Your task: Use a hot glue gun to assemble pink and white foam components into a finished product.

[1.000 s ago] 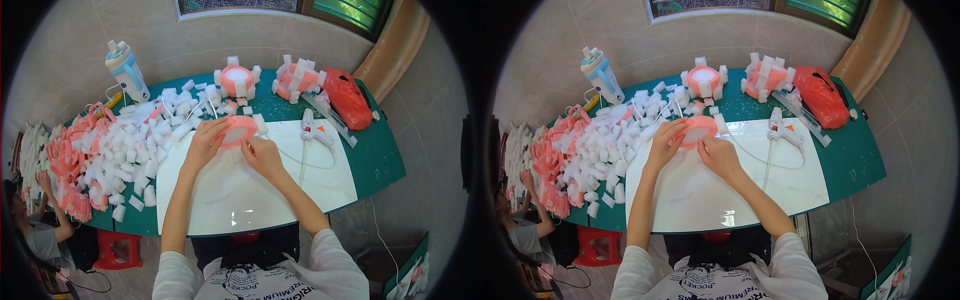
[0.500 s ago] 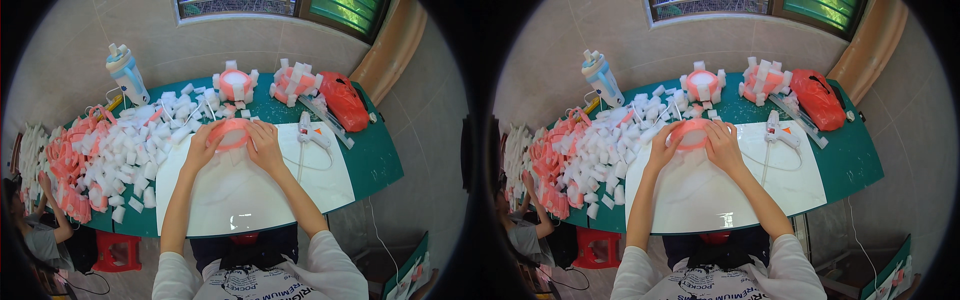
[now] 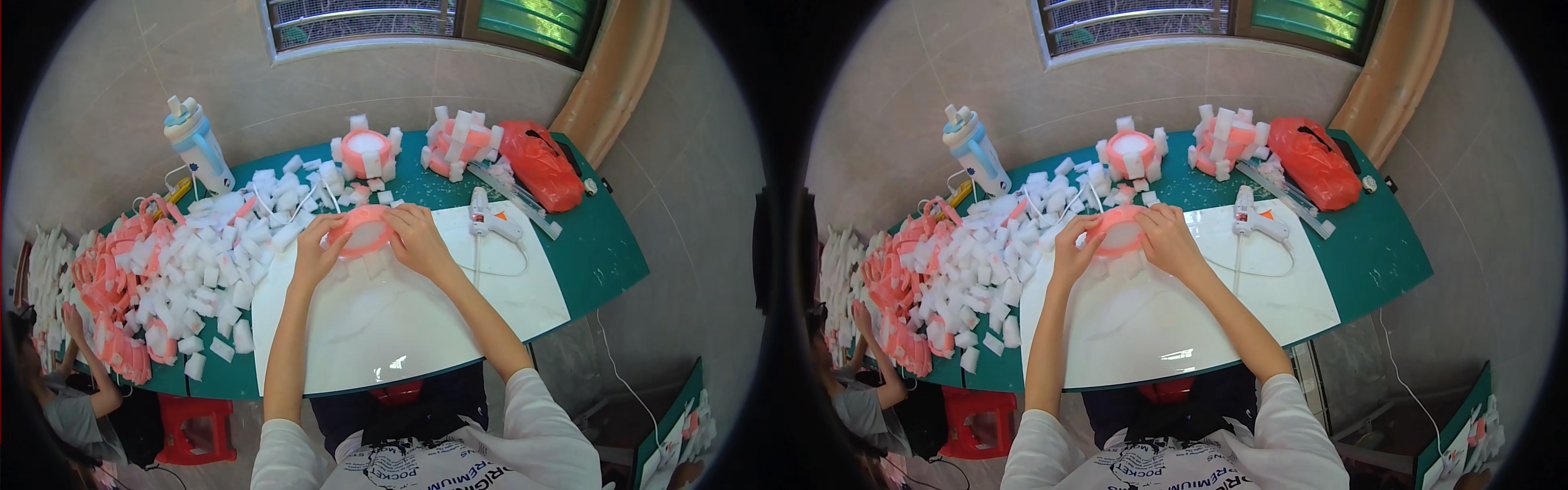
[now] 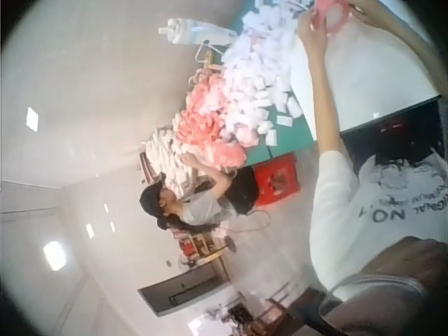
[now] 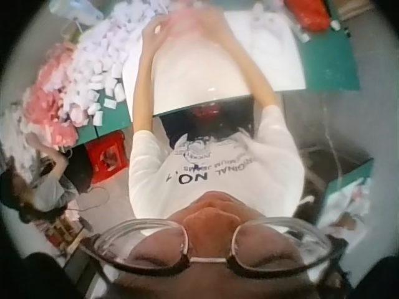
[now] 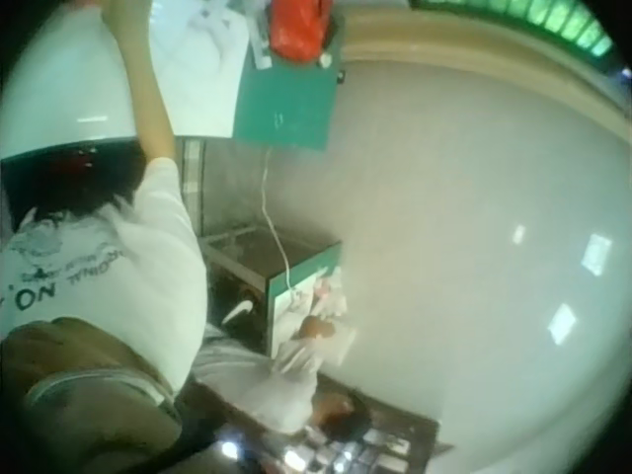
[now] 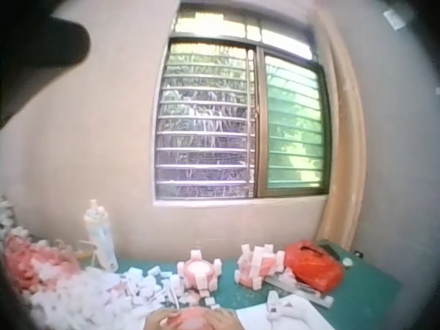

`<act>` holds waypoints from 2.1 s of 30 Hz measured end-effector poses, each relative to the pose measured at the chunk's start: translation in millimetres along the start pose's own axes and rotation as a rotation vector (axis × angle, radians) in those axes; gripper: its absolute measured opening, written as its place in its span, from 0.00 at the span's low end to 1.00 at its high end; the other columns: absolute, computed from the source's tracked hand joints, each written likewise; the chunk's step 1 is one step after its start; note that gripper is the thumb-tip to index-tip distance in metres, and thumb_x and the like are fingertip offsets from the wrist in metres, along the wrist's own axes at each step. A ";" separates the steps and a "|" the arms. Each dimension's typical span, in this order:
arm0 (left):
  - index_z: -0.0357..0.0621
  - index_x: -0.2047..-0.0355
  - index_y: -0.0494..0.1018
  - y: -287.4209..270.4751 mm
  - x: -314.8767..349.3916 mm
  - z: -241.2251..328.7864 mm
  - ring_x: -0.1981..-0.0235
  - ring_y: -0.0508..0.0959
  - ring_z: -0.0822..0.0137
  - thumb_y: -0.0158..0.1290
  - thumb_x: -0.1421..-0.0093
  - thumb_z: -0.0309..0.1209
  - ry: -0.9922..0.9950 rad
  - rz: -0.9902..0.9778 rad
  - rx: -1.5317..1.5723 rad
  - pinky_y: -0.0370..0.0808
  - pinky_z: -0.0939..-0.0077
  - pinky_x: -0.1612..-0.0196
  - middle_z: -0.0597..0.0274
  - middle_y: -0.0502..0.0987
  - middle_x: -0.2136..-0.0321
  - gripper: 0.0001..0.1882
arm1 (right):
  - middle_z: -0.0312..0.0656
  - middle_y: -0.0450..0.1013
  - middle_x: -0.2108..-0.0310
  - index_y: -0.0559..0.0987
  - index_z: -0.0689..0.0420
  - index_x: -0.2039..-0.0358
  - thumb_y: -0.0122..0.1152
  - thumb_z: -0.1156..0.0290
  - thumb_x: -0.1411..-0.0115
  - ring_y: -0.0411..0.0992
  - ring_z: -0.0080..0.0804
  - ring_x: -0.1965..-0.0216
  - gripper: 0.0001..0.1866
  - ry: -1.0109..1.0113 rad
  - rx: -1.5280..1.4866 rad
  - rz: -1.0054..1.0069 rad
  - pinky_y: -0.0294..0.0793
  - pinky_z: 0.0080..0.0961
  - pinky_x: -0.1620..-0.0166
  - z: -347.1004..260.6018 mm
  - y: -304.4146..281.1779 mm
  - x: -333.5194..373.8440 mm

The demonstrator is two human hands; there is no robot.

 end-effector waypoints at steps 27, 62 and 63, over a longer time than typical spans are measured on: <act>0.33 0.67 0.73 7.9 3.5 8.6 0.64 0.76 0.57 0.58 0.51 0.24 0.065 -0.003 0.033 0.72 0.74 0.61 0.53 0.75 0.64 0.11 | 0.59 0.70 0.69 0.72 0.57 0.59 0.61 0.73 0.58 0.70 0.56 0.65 0.22 0.536 0.312 -0.018 0.70 0.40 0.62 173.0 -107.8 93.9; 0.36 0.63 0.73 0.7 8.5 1.2 0.68 0.76 0.61 0.58 0.51 0.26 0.070 0.040 -0.011 0.72 0.75 0.65 0.54 0.77 0.62 0.14 | 0.41 0.64 0.87 0.71 0.67 0.73 0.51 0.75 0.56 0.57 0.23 0.92 0.09 0.881 -1.000 -0.197 0.51 0.19 0.89 -23.1 -54.6 31.6; 0.36 0.63 0.73 0.3 8.8 1.3 0.68 0.76 0.61 0.58 0.51 0.26 0.069 0.041 -0.012 0.72 0.75 0.65 0.54 0.77 0.62 0.14 | 0.41 0.64 0.87 0.71 0.67 0.73 0.51 0.75 0.56 0.57 0.23 0.92 0.09 0.880 -1.001 -0.199 0.51 0.19 0.89 -23.8 -51.8 31.4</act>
Point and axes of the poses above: each hand's wrist, its own x-axis away from the middle knuckle, its own y-axis out of the palm, z = x × y, the point moved 2 cm from there along -x, towards the middle knuckle
